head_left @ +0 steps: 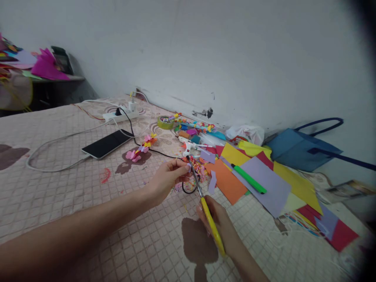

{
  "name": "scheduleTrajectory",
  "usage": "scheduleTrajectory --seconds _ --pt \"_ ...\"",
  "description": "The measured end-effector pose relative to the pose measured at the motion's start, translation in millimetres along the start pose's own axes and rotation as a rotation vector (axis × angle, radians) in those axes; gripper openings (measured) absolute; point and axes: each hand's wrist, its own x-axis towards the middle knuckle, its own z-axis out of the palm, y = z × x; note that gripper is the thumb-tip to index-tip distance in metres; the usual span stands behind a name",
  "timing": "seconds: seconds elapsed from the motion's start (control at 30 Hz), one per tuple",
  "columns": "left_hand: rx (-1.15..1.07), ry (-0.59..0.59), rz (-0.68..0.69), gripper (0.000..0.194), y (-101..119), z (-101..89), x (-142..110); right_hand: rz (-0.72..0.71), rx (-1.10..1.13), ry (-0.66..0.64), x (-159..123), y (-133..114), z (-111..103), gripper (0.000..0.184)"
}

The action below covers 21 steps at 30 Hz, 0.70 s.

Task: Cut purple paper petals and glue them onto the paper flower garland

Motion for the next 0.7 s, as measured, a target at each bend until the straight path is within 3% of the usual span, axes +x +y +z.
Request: scheduleTrajectory --seconds 0.4,0.7 --pt "-0.031 0.048 0.002 0.011 -4.5 3.4 -2.0 0.017 0.017 -0.001 0.3 3.1 0.7 0.014" --pt "-0.043 0.050 0.004 0.015 -8.1 1.7 -1.3 0.017 -0.025 0.047 1.5 3.1 1.3 0.023"
